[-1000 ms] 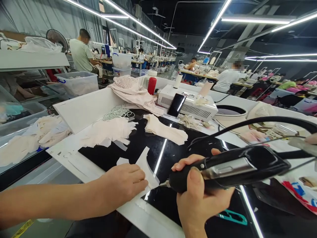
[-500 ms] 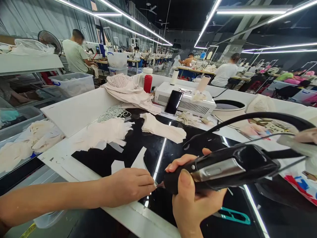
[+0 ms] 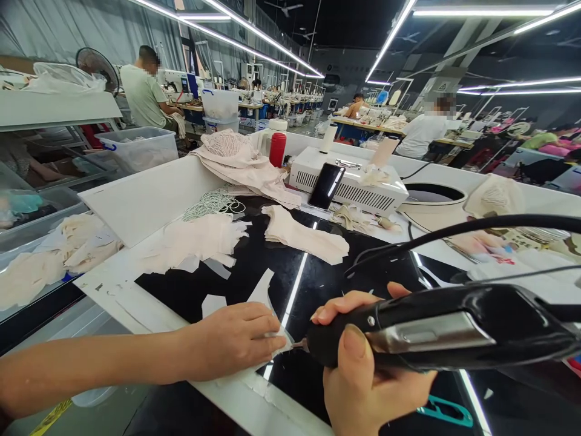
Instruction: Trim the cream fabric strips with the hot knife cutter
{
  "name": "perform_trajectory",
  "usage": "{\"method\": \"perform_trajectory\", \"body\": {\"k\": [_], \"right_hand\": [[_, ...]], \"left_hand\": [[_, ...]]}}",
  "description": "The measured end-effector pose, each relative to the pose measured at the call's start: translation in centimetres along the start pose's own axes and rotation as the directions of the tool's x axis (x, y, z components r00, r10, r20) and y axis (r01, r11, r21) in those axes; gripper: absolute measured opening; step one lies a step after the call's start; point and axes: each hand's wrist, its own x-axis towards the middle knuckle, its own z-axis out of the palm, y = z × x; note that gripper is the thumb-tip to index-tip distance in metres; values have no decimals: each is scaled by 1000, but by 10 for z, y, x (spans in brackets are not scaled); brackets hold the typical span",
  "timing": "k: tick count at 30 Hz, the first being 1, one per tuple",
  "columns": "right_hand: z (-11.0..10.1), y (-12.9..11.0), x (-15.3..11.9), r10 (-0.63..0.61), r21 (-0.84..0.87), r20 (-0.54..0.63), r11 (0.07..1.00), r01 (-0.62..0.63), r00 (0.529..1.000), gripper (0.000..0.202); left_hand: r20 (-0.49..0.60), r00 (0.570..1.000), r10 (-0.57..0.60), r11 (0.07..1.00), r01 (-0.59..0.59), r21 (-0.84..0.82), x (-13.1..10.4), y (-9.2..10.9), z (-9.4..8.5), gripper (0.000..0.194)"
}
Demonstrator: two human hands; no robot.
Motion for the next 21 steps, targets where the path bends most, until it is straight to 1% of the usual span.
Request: {"method": "perform_trajectory", "body": {"k": [2, 5, 11, 15, 18, 21], "right_hand": [[1, -1, 0, -1, -1, -4, 1000, 1, 1000, 53], [1, -1, 1, 5, -10, -12, 1000, -5, 1000, 54], [4, -5, 2, 84, -23, -47, 996, -85, 995, 57], [4, -8, -1, 84, -32, -62, 996, -86, 995, 56], [4, -10, -3, 93, -42, -74, 994, -96, 993, 55], [5, -10, -3, 67, -43, -63, 997, -69, 996, 53]], "left_hand": [[2, 1000, -19, 999, 19, -30, -1, 0, 1, 20], [9, 1000, -16, 1000, 16, -24, -3, -1, 1, 20], [-32, 999, -23, 1000, 23, -11, -4, 1, 0, 15], [-20, 999, -38, 999, 38, -2, -4, 3, -3, 15], [-48, 998, -46, 999, 46, -5, -5, 5, -4, 15], [-68, 997, -47, 999, 45, -23, -8, 7, -2, 13]]}}
